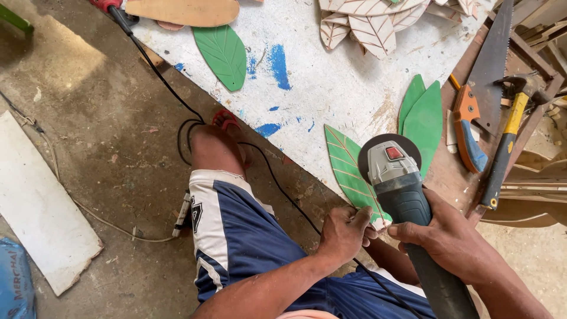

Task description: Sanding the edges of leaf-shaped wooden pieces using an angle grinder

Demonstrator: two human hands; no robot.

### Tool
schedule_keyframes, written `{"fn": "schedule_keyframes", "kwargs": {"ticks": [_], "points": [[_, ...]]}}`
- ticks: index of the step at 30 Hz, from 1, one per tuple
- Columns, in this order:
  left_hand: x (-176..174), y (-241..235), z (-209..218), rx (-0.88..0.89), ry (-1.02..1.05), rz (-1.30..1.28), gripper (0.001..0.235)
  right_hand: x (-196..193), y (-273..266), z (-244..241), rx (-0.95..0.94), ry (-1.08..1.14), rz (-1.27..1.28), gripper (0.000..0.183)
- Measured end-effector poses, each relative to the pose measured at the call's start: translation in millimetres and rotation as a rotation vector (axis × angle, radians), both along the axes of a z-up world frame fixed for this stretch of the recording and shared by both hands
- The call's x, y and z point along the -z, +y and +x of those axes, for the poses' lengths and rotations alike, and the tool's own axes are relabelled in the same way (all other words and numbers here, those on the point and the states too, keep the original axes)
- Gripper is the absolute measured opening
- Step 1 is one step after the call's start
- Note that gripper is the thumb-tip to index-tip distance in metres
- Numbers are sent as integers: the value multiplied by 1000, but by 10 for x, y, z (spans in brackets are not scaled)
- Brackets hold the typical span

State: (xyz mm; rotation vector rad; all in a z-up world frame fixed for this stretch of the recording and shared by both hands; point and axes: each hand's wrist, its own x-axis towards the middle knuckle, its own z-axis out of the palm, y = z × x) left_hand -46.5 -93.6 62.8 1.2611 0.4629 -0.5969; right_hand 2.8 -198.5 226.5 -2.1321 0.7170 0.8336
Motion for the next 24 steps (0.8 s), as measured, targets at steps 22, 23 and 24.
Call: {"fn": "schedule_keyframes", "kwargs": {"ticks": [22, 23, 24], "points": [[135, 93, -130, -245, -44, -41, 40, -315, 106, 44, 93, -5, -16, 43], [132, 103, -119, -215, -40, -60, 47, -214, 28, -4, 37, -46, 8, 42], [128, 111, -106, -184, -36, -79, 54, -114, -54, -50, -19, -87, 31, 40]]}}
